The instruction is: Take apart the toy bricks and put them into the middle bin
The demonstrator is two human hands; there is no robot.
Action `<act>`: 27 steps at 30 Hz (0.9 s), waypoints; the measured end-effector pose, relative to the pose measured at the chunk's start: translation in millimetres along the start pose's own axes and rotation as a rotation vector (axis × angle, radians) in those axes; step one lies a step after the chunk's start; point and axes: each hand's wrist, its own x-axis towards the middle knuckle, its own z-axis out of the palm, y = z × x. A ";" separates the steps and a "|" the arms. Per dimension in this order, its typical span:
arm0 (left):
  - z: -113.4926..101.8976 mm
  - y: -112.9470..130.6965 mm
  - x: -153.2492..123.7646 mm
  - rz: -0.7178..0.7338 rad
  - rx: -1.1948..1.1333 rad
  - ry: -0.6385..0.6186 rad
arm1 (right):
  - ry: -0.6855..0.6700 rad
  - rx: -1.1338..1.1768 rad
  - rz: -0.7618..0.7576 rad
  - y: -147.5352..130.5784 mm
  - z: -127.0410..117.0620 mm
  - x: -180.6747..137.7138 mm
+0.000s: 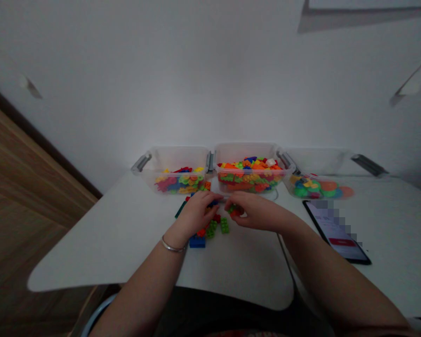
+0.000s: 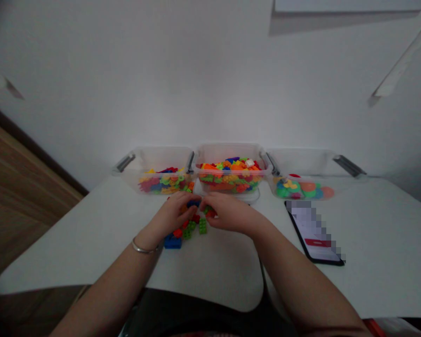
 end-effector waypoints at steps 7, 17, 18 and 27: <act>3.0 5.4 -1.3 0.076 -0.132 0.144 | 0.156 0.673 0.115 16.1 18.3 17.1; 0.8 4.2 0.4 0.066 -0.134 0.120 | 0.148 1.022 0.189 24.6 27.0 20.6; 1.0 4.0 0.3 0.064 -0.137 0.119 | 0.144 1.031 0.182 24.6 27.2 20.4; 1.9 1.8 2.0 0.063 -0.135 0.154 | 0.112 0.669 0.141 17.5 23.3 17.4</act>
